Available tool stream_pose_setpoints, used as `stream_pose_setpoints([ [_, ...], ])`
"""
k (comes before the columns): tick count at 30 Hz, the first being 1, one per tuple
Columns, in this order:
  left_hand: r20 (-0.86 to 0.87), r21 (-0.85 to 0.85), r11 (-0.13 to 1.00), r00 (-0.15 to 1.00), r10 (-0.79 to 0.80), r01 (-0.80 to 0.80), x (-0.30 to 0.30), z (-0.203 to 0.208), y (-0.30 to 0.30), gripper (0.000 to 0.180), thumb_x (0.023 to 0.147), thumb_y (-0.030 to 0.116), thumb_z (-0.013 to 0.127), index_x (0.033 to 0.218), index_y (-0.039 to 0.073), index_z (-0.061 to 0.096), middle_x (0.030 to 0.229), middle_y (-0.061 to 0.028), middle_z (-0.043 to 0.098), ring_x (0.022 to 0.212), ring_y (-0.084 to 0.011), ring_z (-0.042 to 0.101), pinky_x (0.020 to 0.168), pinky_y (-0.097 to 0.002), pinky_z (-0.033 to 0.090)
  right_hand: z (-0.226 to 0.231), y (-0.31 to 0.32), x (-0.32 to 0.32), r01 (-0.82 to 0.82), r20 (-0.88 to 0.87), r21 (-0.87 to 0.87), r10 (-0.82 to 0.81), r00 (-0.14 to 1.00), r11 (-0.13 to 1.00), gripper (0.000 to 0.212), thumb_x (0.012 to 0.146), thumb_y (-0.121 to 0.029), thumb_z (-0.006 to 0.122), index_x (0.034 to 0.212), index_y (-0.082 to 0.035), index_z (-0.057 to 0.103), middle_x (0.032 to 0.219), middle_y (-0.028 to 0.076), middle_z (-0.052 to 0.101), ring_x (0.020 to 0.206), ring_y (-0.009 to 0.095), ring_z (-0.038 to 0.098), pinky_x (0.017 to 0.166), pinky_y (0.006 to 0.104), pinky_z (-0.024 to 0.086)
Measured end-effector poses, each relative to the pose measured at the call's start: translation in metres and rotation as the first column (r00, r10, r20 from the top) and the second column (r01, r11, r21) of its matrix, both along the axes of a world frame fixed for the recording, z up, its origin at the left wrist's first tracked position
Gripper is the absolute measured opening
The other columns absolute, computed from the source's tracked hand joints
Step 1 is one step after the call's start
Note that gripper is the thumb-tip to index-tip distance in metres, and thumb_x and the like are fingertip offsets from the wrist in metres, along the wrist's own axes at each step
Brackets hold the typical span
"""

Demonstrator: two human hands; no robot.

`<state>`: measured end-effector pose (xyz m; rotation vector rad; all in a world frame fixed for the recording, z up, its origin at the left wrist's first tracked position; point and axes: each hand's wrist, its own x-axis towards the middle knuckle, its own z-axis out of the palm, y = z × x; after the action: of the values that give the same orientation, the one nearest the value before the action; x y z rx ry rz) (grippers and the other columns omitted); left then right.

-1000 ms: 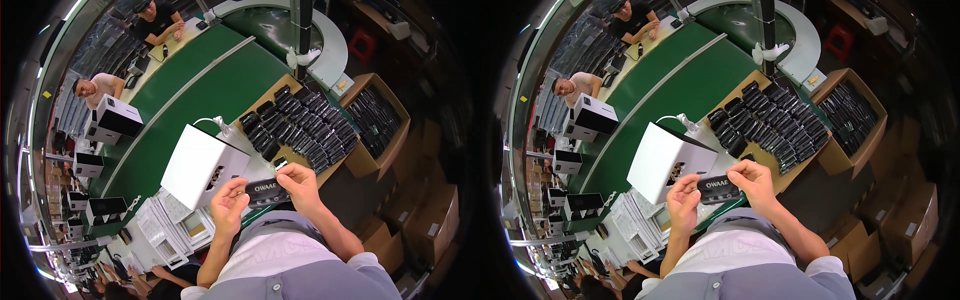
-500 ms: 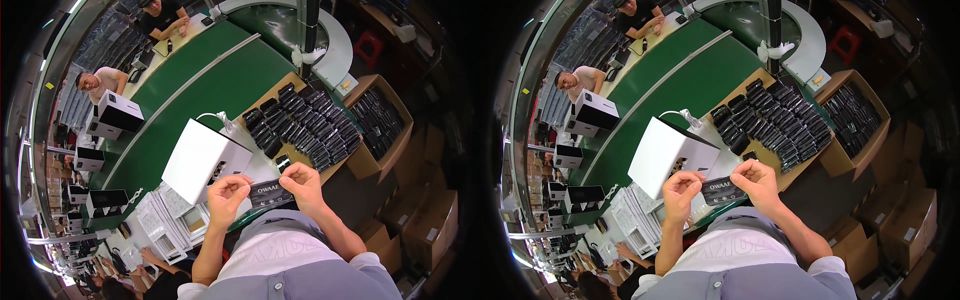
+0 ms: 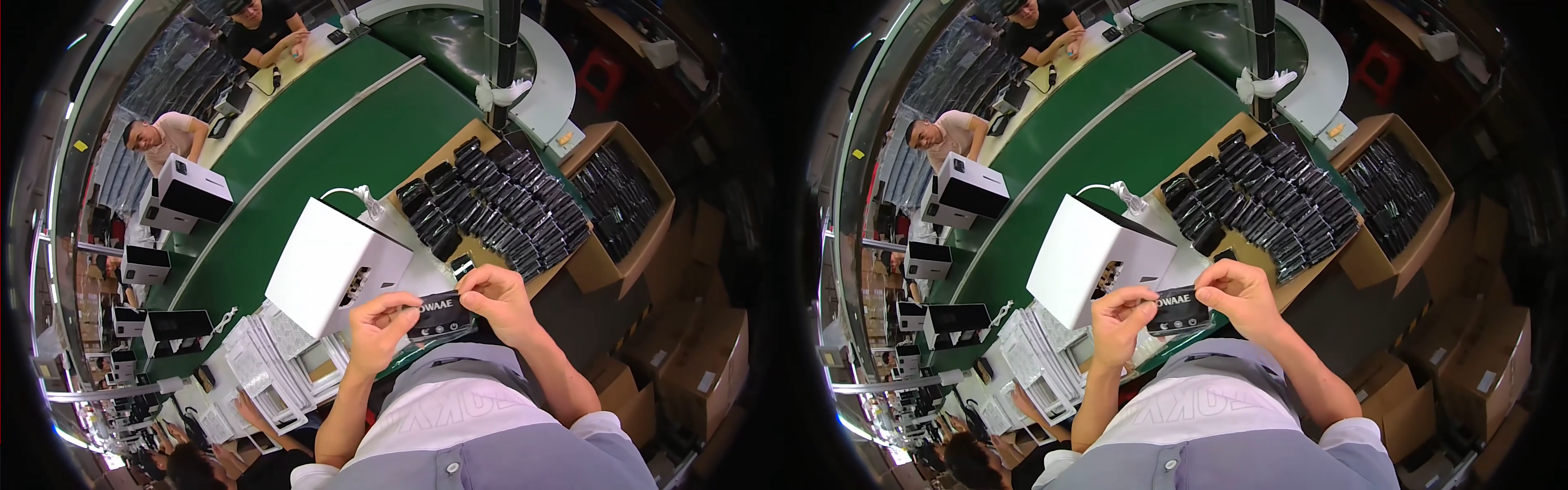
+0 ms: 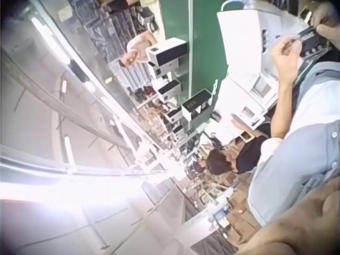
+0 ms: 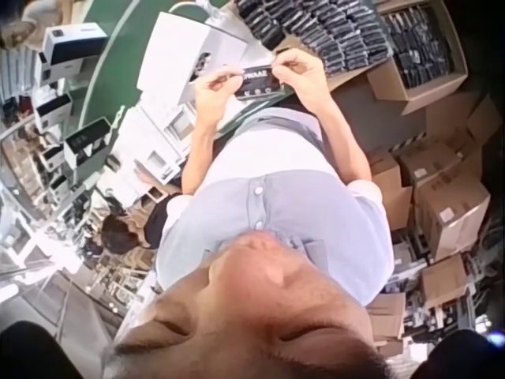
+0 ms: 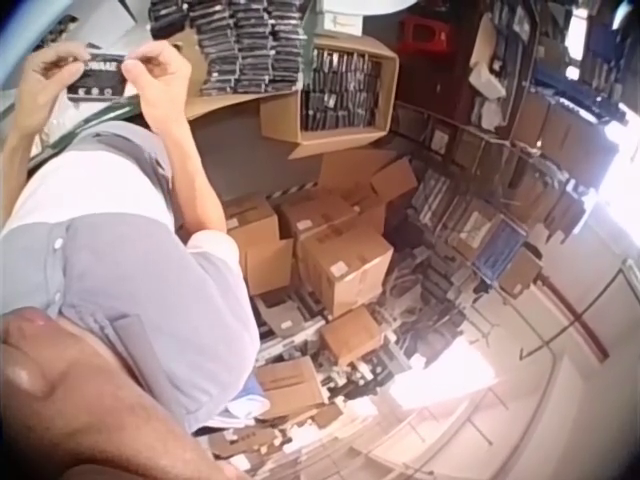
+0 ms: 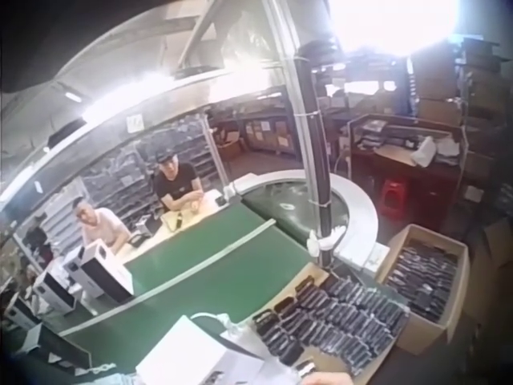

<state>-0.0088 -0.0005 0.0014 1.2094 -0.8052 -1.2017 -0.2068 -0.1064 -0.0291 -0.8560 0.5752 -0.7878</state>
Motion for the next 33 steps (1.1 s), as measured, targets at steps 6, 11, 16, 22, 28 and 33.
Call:
stream_pose_setpoints([
  [6, 0.102, -0.051, 0.991, 0.986, 0.129, -0.124, 0.002, -0.009, 0.005, 0.011, 0.094, 0.0, 0.069, 0.103, -0.006, 0.072, 0.088, -0.0057, 0.069, 0.073, -0.0078, 0.061, 0.058, -0.0206, 0.044, 0.0, -0.015, -0.003, -0.122, 0.013, -0.141, 0.125, 0.992, 0.982, 0.01, 0.092, -0.004, 0.071, 0.099, 0.003, 0.071, 0.102, 0.009, 0.068, 0.092, 0.014, 0.061, 0.084, 0.0281, 0.048],
  [11, 0.552, -0.275, 0.933, 0.757, 0.35, -0.231, 0.0, -0.006, -0.003, 0.01, 0.088, -0.004, 0.072, 0.098, -0.002, 0.074, 0.088, -0.0093, 0.071, 0.074, -0.0116, 0.064, 0.06, -0.0213, 0.044, 0.007, 0.004, 0.005, 0.139, -0.132, -0.107, -0.153, 0.979, 0.984, 0.014, 0.097, -0.007, 0.063, 0.108, 0.002, 0.062, 0.096, 0.002, 0.063, 0.088, 0.008, 0.058, 0.081, 0.0261, 0.048],
  [16, 0.79, -0.475, 0.878, 0.412, 0.454, -0.058, -0.006, -0.018, -0.008, 0.021, 0.077, -0.01, 0.075, 0.095, 0.001, 0.075, 0.092, -0.017, 0.072, 0.074, -0.026, 0.071, 0.065, -0.0307, 0.055, 0.008, 0.028, 0.032, -0.013, -0.068, 0.021, 0.015, 0.998, 1.0, 0.013, 0.099, -0.011, 0.064, 0.106, 0.0, 0.064, 0.093, 0.001, 0.064, 0.084, 0.009, 0.058, 0.079, 0.0268, 0.049],
  [22, 0.806, -0.552, 0.822, 0.34, 0.484, 0.14, -0.001, -0.034, -0.009, 0.025, 0.075, -0.011, 0.07, 0.095, 0.003, 0.076, 0.099, -0.0198, 0.071, 0.087, -0.036, 0.072, 0.071, -0.0358, 0.059, -0.008, 0.02, 0.059, 0.013, 0.0, 0.114, -0.013, 1.0, 0.993, 0.015, 0.1, -0.014, 0.065, 0.091, -0.003, 0.062, 0.086, -0.001, 0.061, 0.078, 0.006, 0.055, 0.072, 0.0248, 0.047],
  [28, 0.893, -0.376, 0.909, 0.332, 0.303, 0.18, 0.038, -0.003, 0.014, 0.042, 0.073, 0.002, 0.08, 0.114, 0.0, 0.069, 0.116, -0.0221, 0.068, 0.1, -0.0377, 0.069, 0.082, -0.0429, 0.057, -0.032, 0.008, 0.051, 0.001, -0.068, -0.03, -0.003, 0.998, 1.0, 0.013, 0.099, -0.013, 0.065, 0.09, -0.006, 0.059, 0.086, -0.001, 0.059, 0.082, 0.008, 0.057, 0.077, 0.0248, 0.045],
  [33, 0.921, -0.386, 0.916, 0.011, 0.39, -0.11, 0.148, 0.041, -0.028, 0.033, 0.08, 0.001, 0.072, 0.113, 0.0, 0.068, 0.105, -0.0162, 0.065, 0.095, -0.0272, 0.059, 0.078, -0.0332, 0.049, -0.057, 0.007, 0.047, -0.059, -0.197, -0.121, 0.034, 0.98, 0.991, 0.018, 0.101, -0.015, 0.06, 0.088, -0.004, 0.056, 0.084, -0.001, 0.054, 0.08, 0.008, 0.051, 0.075, 0.0259, 0.043],
])
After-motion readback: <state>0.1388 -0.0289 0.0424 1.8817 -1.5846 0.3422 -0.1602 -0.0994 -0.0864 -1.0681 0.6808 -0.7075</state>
